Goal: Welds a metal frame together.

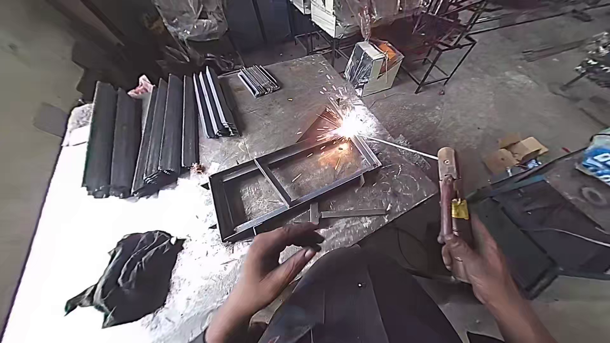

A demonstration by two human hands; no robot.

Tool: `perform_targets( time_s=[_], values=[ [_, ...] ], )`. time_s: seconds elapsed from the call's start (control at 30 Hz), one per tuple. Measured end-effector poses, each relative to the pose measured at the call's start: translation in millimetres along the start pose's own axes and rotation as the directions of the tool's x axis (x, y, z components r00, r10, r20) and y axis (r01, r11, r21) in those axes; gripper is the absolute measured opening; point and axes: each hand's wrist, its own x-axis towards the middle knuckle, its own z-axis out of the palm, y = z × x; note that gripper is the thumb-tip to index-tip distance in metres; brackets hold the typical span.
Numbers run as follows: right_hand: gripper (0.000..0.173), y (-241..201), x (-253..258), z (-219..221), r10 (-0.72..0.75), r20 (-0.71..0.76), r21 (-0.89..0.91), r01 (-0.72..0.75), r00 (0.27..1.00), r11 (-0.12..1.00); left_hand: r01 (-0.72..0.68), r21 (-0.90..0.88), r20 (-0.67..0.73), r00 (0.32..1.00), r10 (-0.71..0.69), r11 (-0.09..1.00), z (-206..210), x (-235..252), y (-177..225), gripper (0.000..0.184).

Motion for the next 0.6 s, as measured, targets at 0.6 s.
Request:
perform_targets(
  time_s=[0.6],
  values=[
    [0.125, 3, -6, 7, -0.413, 0.199, -0.792, 0.394, 0.889, 0.466, 0.002, 0.887, -0.046, 0.995, 0.084, 0.462, 29, -116, -140, 0.033]
  ],
)
